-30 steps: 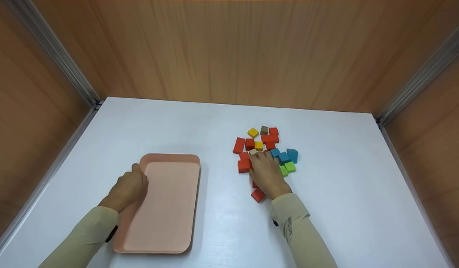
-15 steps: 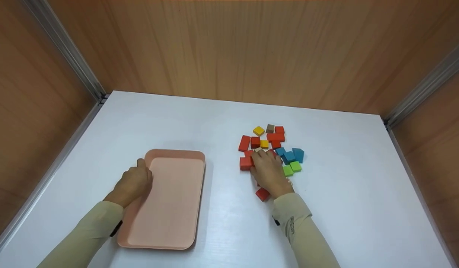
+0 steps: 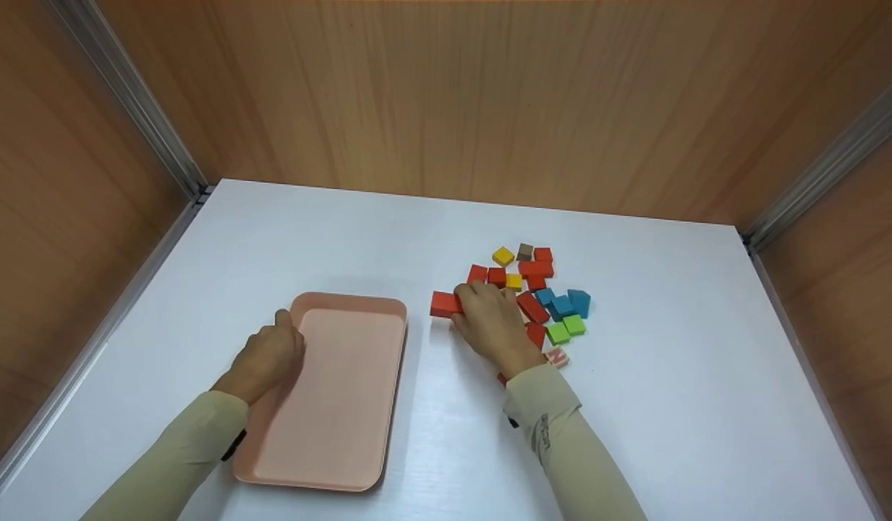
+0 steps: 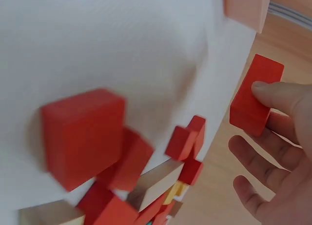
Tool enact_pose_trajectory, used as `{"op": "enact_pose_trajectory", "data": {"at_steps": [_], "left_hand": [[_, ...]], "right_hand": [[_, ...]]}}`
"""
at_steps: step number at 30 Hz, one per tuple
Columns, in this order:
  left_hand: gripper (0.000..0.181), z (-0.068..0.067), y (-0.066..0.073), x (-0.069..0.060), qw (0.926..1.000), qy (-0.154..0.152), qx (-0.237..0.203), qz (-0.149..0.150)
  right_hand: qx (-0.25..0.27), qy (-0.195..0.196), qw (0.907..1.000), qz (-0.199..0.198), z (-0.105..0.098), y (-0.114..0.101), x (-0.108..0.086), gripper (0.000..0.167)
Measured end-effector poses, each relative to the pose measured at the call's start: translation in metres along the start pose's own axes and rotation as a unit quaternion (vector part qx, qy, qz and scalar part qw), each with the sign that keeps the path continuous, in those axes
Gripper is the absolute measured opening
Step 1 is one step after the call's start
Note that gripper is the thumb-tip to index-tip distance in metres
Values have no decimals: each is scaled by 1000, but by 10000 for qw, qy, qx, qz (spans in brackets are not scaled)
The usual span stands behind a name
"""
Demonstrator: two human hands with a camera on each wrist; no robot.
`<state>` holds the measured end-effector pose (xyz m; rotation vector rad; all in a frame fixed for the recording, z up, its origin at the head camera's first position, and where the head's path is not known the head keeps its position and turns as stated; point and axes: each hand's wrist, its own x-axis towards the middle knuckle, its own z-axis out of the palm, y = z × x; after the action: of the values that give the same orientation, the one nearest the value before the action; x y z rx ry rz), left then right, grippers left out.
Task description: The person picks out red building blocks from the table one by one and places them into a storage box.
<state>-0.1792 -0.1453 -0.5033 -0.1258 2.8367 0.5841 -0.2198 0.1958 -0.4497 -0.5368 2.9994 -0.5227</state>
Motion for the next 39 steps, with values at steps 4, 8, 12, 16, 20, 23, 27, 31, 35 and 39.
{"op": "enact_pose_trajectory", "data": {"at_steps": [4,8,12,16,20,23,27,31,35,39], "left_hand": [[33,1,0,0,10000,-13,46,-36],[38,2,-1,0,9999,-18,141,-16],[34,3,-3,1,9994,19,326,72],[34,4,-4,2,9986,123,474,214],[36,4,-3,2,9990,178,384,123],[38,5,-3,3,9994,154,308,46],[40,5,-2,3,9996,138,228,64],[36,6,-3,3,9996,168,218,57],[33,5,-3,2,9996,197,194,30],[32,4,-3,1,9996,204,196,44]], "right_hand": [[-6,299,9988,-387,0,-17,7,51],[-65,493,9965,-673,1,-35,13,48],[-79,546,9936,-981,6,-54,20,45],[-4,471,9916,-1204,12,-72,26,45],[36,378,9910,-1285,19,-85,29,43],[34,331,9910,-1297,26,-89,29,42],[-83,303,9917,-1247,37,-87,28,44],[-123,233,9926,-1186,48,-82,28,47],[-66,102,9939,-1097,58,-78,28,51],[-65,-7,9945,-1047,65,-76,27,49]]}}
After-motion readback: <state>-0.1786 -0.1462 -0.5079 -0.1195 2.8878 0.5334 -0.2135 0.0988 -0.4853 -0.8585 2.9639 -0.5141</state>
